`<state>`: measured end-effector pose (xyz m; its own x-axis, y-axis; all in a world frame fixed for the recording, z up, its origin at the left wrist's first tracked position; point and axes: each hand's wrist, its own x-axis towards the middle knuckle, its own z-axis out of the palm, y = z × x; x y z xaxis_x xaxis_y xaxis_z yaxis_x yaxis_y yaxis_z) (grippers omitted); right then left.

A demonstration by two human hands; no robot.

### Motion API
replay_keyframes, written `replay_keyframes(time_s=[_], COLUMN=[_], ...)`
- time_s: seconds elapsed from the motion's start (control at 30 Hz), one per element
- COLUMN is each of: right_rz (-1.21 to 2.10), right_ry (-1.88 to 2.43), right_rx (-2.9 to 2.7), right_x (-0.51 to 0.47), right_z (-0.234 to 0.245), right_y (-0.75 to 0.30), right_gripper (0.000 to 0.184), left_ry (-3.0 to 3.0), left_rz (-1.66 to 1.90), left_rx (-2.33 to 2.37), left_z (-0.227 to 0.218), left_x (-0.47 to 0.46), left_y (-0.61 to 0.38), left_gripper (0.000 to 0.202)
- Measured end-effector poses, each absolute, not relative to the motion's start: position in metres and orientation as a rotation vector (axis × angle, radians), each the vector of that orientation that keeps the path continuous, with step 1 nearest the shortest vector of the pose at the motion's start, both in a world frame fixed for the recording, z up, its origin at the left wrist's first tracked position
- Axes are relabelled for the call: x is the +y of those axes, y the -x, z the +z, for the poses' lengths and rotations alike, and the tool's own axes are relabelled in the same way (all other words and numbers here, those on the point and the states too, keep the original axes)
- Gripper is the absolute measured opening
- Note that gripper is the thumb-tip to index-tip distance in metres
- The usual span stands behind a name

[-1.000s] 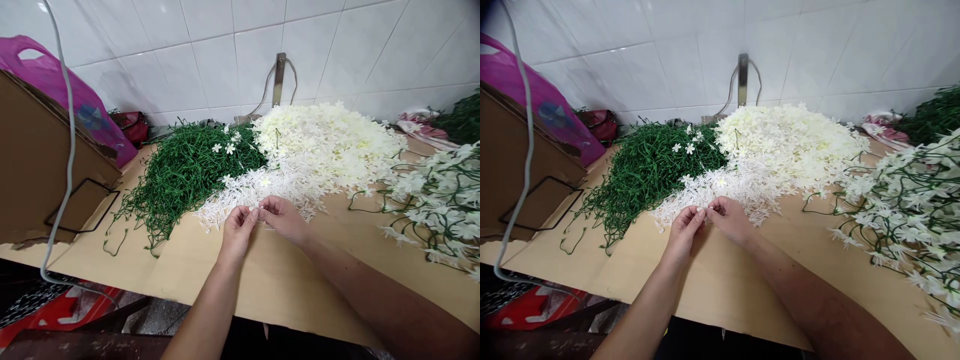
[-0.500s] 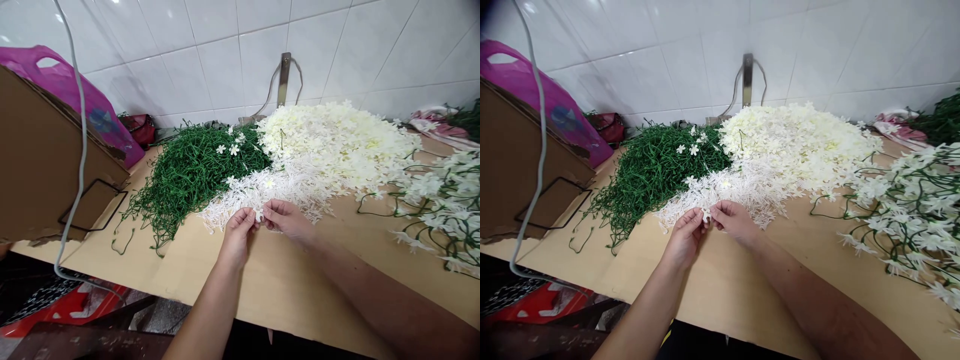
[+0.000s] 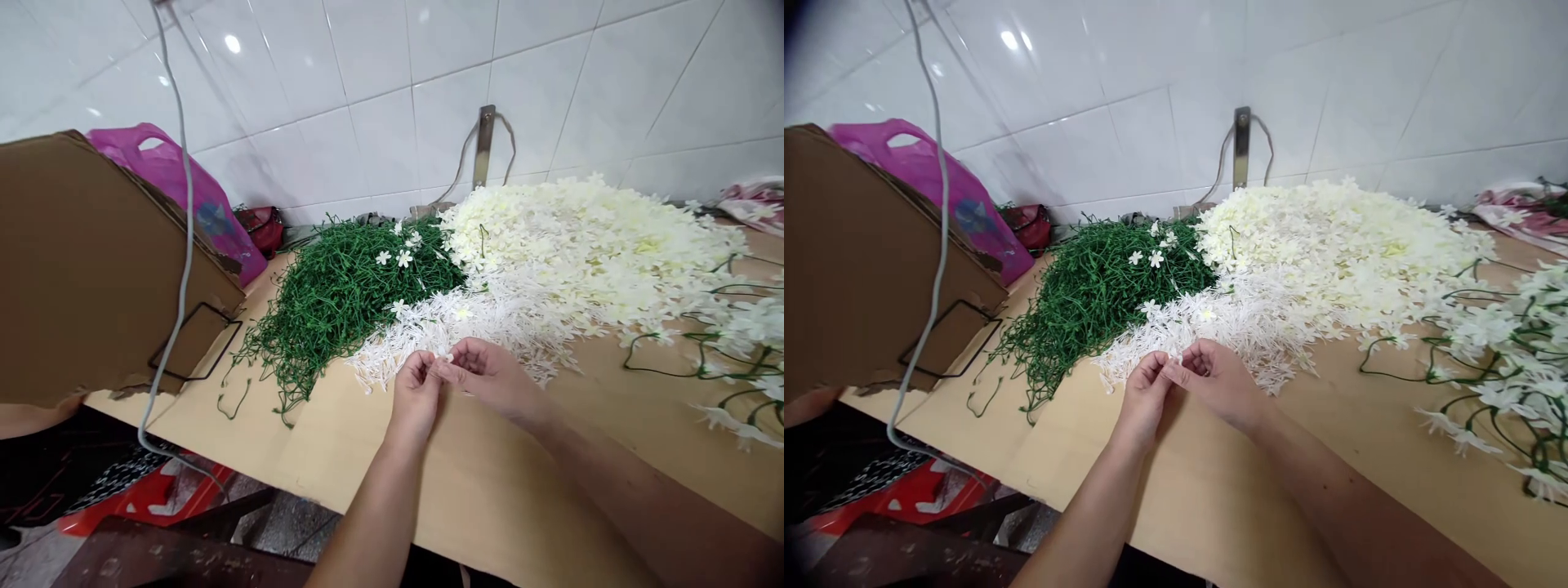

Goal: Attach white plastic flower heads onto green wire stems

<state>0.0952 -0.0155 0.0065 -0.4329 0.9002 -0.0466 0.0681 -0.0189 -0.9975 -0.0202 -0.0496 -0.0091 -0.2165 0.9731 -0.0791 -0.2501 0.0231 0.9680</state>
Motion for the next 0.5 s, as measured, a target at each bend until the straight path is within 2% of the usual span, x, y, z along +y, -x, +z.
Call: replay_keyframes(time_s=[0.17, 0.23, 0.33, 0.4, 0.5], right_rz=[1.457, 1.385, 1.246, 1.196, 1.272], right_ry=[1.097, 1.074, 0.857, 0.797, 0.81], right_rx=[-1.534, -1.347, -0.749, -0.49, -0.499], right_x=[-0.007, 0.008, 0.035, 0.048, 0.052], right_z=[0.016, 0.025, 0.04, 0.047, 0.048], right_y=[-0.106, -0.124, -0.157, -0.169, -0.158], right_gripper=[0.024, 0.02, 0.012, 0.017, 0.007], left_ry=[-0.958, -0.977, -1.029, -1.064, -1.092], left_rz=[1.416, 1.409, 1.384, 1.359, 1.33], left_rx=[1.258, 1.264, 1.29, 1.309, 1.33], left_z=[-0.01, -0.01, -0.011, -0.011, -0.01], left_x=[-0.048, -0.048, -0.048, -0.048, -0.049], left_y=[0.017, 0.016, 0.013, 0.011, 0.01], left_gripper=[0.033, 0.034, 0.032, 0.029, 0.024])
